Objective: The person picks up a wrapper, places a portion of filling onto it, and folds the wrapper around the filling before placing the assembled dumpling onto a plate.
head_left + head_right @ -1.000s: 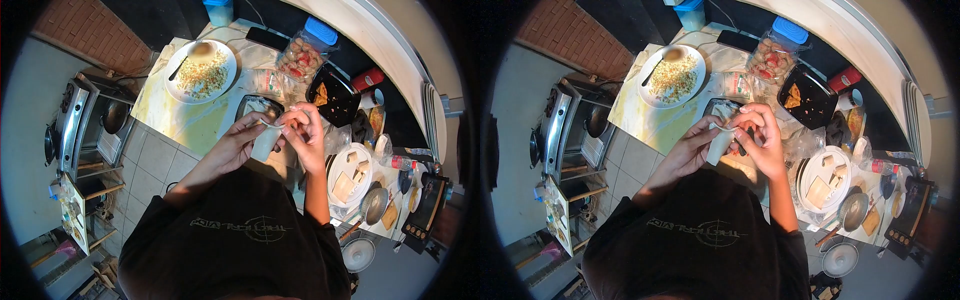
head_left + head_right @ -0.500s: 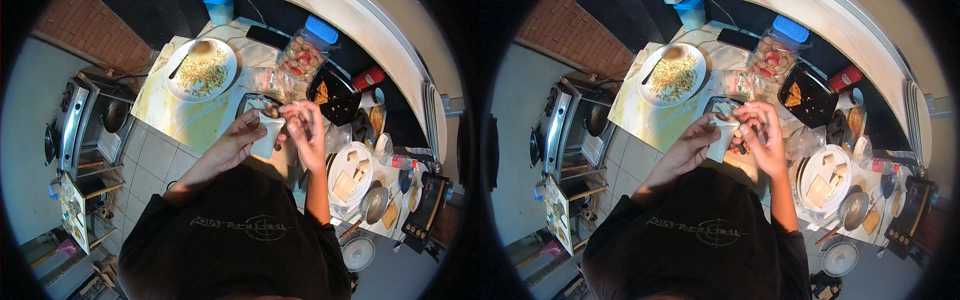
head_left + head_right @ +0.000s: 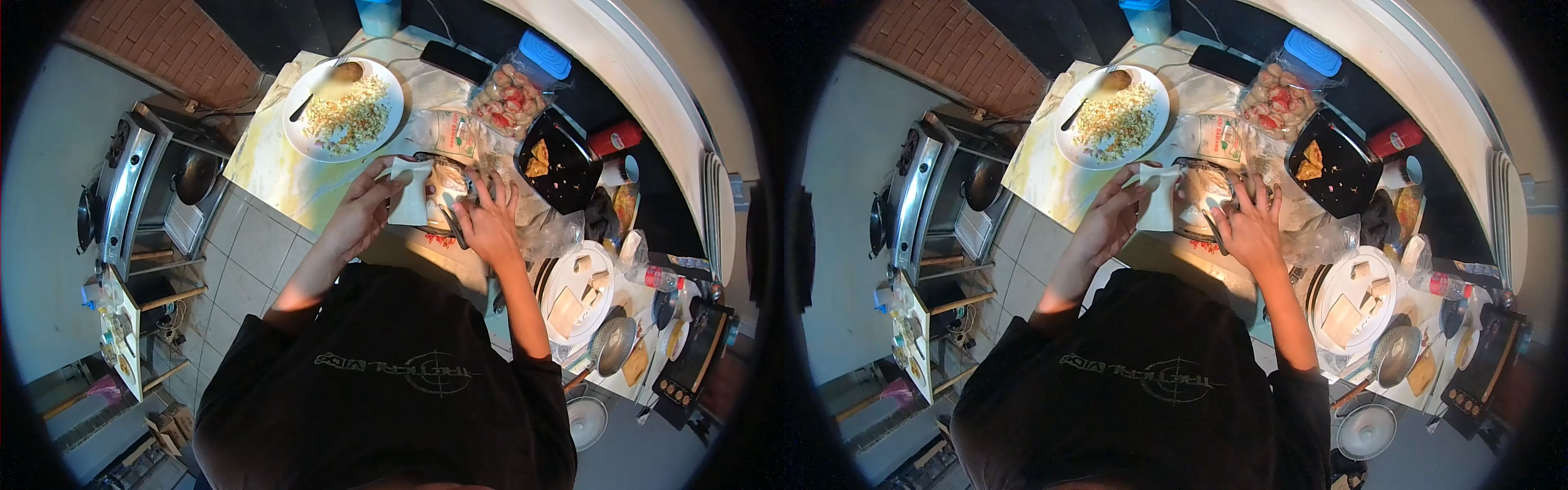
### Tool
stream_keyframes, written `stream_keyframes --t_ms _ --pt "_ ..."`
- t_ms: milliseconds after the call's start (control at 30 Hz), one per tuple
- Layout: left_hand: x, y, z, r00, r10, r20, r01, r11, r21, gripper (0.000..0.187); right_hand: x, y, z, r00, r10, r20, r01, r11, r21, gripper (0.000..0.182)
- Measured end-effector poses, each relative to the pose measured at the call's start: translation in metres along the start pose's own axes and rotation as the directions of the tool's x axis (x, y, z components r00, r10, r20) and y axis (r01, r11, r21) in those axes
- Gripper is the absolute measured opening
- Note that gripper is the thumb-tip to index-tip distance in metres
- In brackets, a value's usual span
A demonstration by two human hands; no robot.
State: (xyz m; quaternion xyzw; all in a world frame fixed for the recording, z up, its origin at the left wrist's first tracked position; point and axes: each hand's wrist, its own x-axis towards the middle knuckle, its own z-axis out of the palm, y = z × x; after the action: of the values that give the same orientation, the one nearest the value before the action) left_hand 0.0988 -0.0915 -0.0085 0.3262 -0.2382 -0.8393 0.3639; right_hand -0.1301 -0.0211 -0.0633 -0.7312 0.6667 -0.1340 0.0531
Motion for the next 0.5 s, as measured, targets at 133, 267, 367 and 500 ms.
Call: stream_keyframes --t_ms 133,267,367,500 --pt "0.006 -0.008 -0.006 0.999 0.044 0.019 -0.045 0.998 0.038 0.036 0.000 -0.006 -0.008 1.000 -0.003 0.015 0.003 1.000 0.002 0.042" --pt "0.005 -0.004 -0.001 0.998 0.033 0.060 -0.039 0.994 0.099 0.034 -0.003 -0.008 -0.018 0.995 0.027 -0.097 -0.024 0.999 0.037 0.040" --pt "0.005 -0.003 0.009 0.994 0.050 0.098 -0.058 0.994 0.089 0.036 -0.005 -0.007 -0.026 0.976 0.083 -0.202 -0.045 0.982 0.183 0.036" --pt "0.003 -0.005 0.022 0.995 0.004 0.099 -0.008 0.999 0.044 0.048 -0.003 -0.028 -0.054 0.945 0.161 -0.286 0.048 0.795 0.604 0.031"
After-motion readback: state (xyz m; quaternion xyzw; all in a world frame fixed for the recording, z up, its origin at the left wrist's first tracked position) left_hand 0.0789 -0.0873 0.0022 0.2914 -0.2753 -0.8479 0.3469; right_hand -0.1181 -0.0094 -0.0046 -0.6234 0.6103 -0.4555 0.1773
